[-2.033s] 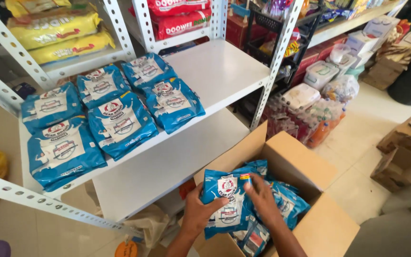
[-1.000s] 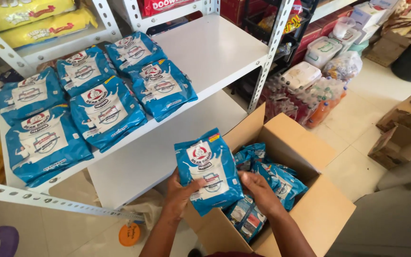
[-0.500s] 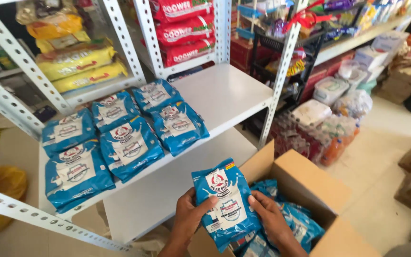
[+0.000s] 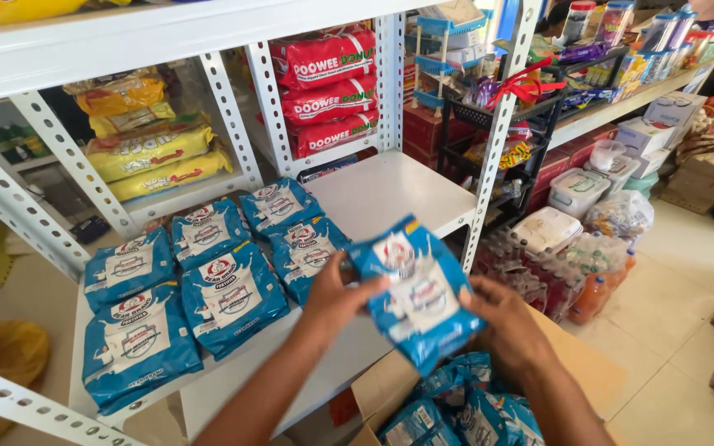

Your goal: Stocking shelves with milk powder packets from a box.

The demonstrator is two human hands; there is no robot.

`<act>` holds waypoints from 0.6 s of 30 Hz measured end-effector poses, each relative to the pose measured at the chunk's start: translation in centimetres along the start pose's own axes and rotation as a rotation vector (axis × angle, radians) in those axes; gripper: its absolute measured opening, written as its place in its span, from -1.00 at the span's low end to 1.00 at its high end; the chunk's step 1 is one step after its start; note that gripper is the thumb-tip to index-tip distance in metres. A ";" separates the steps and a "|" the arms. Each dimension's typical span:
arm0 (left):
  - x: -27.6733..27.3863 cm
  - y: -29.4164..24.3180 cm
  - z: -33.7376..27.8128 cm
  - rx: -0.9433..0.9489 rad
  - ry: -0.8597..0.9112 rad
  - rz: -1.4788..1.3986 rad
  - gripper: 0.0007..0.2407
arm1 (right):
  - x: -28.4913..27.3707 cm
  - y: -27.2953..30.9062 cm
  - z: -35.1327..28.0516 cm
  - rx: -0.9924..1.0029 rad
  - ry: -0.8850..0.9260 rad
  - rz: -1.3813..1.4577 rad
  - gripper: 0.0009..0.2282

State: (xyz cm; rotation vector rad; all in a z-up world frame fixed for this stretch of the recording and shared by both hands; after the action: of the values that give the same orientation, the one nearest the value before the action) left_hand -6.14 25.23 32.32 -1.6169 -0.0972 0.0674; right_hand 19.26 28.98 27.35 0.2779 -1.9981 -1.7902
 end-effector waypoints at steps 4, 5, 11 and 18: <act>-2.3 -4.4 8.8 0.052 0.063 0.016 -0.49 | -0.7 4.4 7.3 -0.050 -0.001 0.092 -0.52; -3.3 -5.3 11.1 0.024 0.052 0.048 -0.51 | -1.0 5.2 9.6 -0.052 0.004 0.014 -0.51; -11.2 -4.7 24.6 -0.065 -0.014 0.371 -0.59 | 0.2 7.2 22.4 -0.113 -0.005 -0.140 -0.58; -19.2 1.0 39.4 -0.029 -0.081 0.645 -0.60 | 2.4 4.5 33.7 -0.057 -0.035 -0.259 -0.62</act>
State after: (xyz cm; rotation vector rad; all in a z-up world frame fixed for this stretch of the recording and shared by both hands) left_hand -29.29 62.33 29.05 -1.6183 0.3663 0.6299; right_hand 2.69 58.60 30.03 0.5103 -2.0063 -2.0175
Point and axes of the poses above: each hand's wrist, its own z-axis towards the middle knuckle, its own x-axis out of the palm, y = z × x, the point moved 10 cm from there along z, towards the middle knuckle, and after that the axes turned 6 degrees about y, right-handed, at the moved point
